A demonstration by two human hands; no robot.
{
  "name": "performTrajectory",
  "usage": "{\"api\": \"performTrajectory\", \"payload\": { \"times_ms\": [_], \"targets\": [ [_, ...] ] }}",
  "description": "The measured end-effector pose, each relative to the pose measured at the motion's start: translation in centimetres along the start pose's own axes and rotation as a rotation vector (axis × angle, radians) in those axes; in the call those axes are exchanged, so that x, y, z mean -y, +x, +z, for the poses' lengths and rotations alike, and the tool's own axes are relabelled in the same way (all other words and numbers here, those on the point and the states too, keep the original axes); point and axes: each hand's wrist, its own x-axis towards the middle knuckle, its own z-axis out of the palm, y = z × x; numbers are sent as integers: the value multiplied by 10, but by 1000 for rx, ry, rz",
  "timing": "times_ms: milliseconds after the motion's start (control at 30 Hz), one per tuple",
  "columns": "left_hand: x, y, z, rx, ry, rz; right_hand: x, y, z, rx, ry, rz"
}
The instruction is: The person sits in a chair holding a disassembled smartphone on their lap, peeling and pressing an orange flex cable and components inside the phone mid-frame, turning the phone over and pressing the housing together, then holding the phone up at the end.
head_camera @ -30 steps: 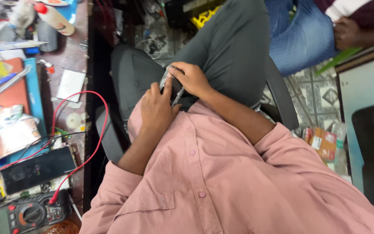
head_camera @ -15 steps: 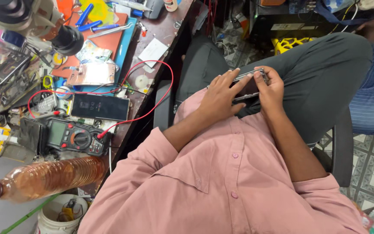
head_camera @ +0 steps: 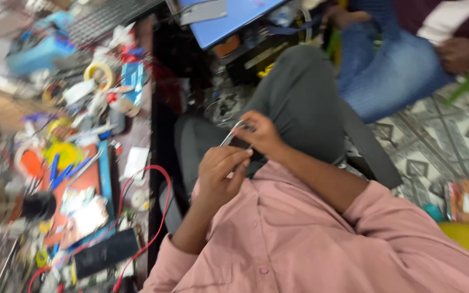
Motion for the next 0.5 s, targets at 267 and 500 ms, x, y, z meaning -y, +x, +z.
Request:
{"api": "performTrajectory", "payload": {
  "times_ms": [267,500],
  "targets": [
    [-108,69,-74,43,-100,440,10,-8,-2,81,-79,112],
    [-160,101,-83,35,5,527,4,-6,-3,117,-123,75]
  ]
}}
